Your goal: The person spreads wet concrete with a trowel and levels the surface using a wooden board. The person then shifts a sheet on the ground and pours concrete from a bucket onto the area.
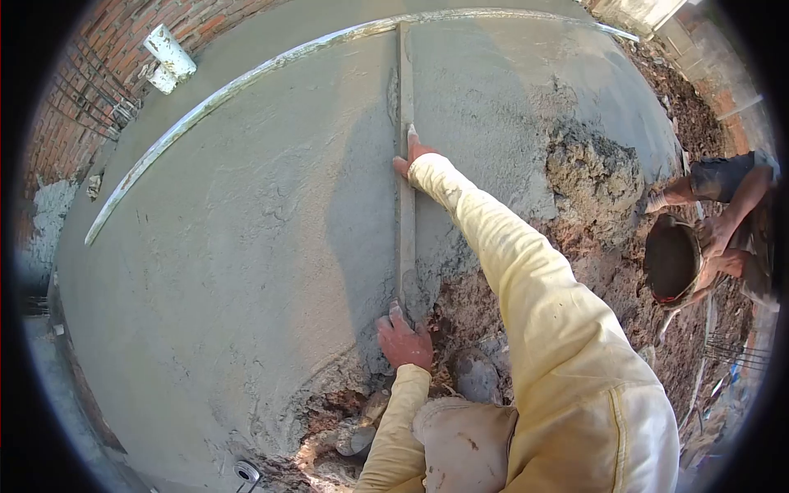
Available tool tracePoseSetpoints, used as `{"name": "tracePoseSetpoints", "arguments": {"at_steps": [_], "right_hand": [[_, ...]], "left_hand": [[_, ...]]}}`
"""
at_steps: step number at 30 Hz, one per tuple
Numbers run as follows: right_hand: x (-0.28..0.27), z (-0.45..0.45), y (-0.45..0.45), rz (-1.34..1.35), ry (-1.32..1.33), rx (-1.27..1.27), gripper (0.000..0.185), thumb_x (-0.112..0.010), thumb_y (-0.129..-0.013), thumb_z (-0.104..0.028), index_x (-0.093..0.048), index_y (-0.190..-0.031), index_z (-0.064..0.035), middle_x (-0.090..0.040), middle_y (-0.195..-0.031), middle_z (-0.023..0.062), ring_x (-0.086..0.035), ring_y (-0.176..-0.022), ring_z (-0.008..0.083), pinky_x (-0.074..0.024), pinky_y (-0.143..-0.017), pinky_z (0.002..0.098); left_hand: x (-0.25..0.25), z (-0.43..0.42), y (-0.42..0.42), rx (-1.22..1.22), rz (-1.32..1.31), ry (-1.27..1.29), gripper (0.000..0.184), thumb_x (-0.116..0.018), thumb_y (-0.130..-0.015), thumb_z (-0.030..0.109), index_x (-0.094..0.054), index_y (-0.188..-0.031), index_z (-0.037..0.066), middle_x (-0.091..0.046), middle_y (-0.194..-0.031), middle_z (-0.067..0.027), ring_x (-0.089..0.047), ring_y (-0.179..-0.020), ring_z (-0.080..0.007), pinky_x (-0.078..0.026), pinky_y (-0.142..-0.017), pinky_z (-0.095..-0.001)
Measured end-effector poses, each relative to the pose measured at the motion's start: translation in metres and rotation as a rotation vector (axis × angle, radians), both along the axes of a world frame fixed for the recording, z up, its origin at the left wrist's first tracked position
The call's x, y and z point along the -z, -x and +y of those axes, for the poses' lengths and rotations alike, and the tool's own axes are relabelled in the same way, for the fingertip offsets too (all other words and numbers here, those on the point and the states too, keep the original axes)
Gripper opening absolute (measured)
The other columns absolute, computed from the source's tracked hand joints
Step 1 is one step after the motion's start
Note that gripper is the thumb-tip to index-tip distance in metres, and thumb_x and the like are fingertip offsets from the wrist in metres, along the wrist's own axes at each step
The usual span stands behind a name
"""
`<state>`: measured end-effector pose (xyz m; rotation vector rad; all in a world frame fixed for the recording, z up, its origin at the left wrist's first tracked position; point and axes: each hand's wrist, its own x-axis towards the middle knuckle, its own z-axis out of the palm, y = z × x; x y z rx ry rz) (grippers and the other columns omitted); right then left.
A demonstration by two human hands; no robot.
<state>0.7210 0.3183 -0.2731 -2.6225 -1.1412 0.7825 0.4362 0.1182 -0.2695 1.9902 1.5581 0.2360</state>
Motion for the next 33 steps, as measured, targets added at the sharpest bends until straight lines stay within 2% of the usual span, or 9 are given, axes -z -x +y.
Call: {"name": "tracePoseSetpoints", "arguments": {"at_steps": [10,16,19,22,23,26,27,30,33], "right_hand": [[-0.010,0.020,0.123,0.021,0.023,-0.216,0.087,-0.058,-0.085,-0.043,-0.016,-0.148,-0.0012,-0.061,-0.115,0.0278,-0.060,-0.105,0.0407,-0.0480,-0.092,0.0440],[-0.011,0.030,0.153,-0.019,0.014,-0.332,0.087,-0.059,-0.085,-0.043,-0.016,-0.149,-0.0019,-0.062,-0.115,0.0263,-0.060,-0.107,0.0401,-0.0476,-0.093,0.0437],[-0.025,0.027,0.186,-0.009,0.036,-0.385,0.086,-0.058,-0.085,-0.043,-0.017,-0.149,-0.0022,-0.061,-0.117,0.0251,-0.059,-0.109,0.0396,-0.0469,-0.095,0.0428],[-0.043,0.028,0.240,-0.036,0.070,-0.496,0.083,-0.057,-0.087,-0.041,-0.017,-0.149,-0.0032,-0.059,-0.122,0.0236,-0.057,-0.113,0.0382,-0.0461,-0.097,0.0424],[-0.057,0.032,0.262,-0.028,0.059,-0.549,0.082,-0.057,-0.088,-0.040,-0.017,-0.149,-0.0037,-0.058,-0.124,0.0232,-0.057,-0.114,0.0374,-0.0458,-0.098,0.0423],[-0.080,0.057,0.329,0.020,0.083,-0.729,0.077,-0.055,-0.090,-0.037,-0.018,-0.149,-0.0048,-0.054,-0.132,0.0199,-0.054,-0.120,0.0341,-0.0446,-0.101,0.0430],[-0.078,0.067,0.352,0.030,0.070,-0.758,0.076,-0.055,-0.091,-0.035,-0.018,-0.149,-0.0050,-0.053,-0.133,0.0184,-0.053,-0.121,0.0334,-0.0438,-0.102,0.0430],[-0.037,0.105,0.422,0.034,0.018,-0.810,0.071,-0.054,-0.091,-0.029,-0.020,-0.149,-0.0049,-0.053,-0.134,0.0156,-0.053,-0.122,0.0323,-0.0436,-0.102,0.0430],[-0.031,0.106,0.448,0.135,0.041,-0.797,0.062,-0.048,-0.094,-0.026,-0.024,-0.148,-0.0058,-0.056,-0.131,0.0129,-0.054,-0.121,0.0300,-0.0431,-0.102,0.0421]], "left_hand": [[-0.008,-0.032,0.076,-0.182,-0.020,0.021,0.058,-0.073,-0.073,0.020,-0.052,-0.123,0.001,-0.051,-0.101,-0.0205,-0.054,-0.092,-0.0400,-0.044,-0.076,-0.0475],[-0.014,-0.053,0.076,-0.347,-0.092,0.004,0.055,-0.073,-0.070,0.014,-0.054,-0.120,-0.001,-0.050,-0.097,-0.0216,-0.054,-0.090,-0.0416,-0.044,-0.074,-0.0487],[-0.012,-0.067,0.082,-0.415,-0.046,-0.004,0.054,-0.072,-0.073,0.020,-0.054,-0.120,0.000,-0.051,-0.098,-0.0217,-0.055,-0.088,-0.0403,-0.045,-0.073,-0.0484],[0.027,-0.108,0.092,-0.569,-0.096,-0.123,0.051,-0.071,-0.073,0.020,-0.055,-0.118,0.000,-0.051,-0.098,-0.0216,-0.054,-0.090,-0.0403,-0.045,-0.074,-0.0485],[0.030,-0.112,0.099,-0.597,-0.106,-0.107,0.055,-0.070,-0.073,0.021,-0.053,-0.121,0.000,-0.050,-0.100,-0.0222,-0.052,-0.094,-0.0409,-0.045,-0.079,-0.0471],[-0.004,-0.088,0.125,-0.733,-0.312,0.021,0.061,-0.071,-0.074,0.021,-0.049,-0.126,-0.002,-0.050,-0.105,-0.0233,-0.051,-0.099,-0.0412,-0.043,-0.086,-0.0452],[-0.019,-0.073,0.132,-0.701,-0.309,-0.065,0.062,-0.068,-0.076,0.017,-0.045,-0.129,-0.004,-0.049,-0.111,-0.0243,-0.050,-0.101,-0.0404,-0.042,-0.089,-0.0444],[-0.029,-0.049,0.159,-0.749,-0.176,-0.182,0.057,-0.068,-0.078,0.019,-0.049,-0.125,-0.005,-0.048,-0.110,-0.0230,-0.052,-0.100,-0.0402,-0.043,-0.089,-0.0448],[-0.025,-0.036,0.179,-0.758,-0.157,-0.164,0.055,-0.067,-0.079,0.019,-0.049,-0.126,-0.004,-0.051,-0.108,-0.0233,-0.051,-0.101,-0.0410,-0.042,-0.090,-0.0453]]}}
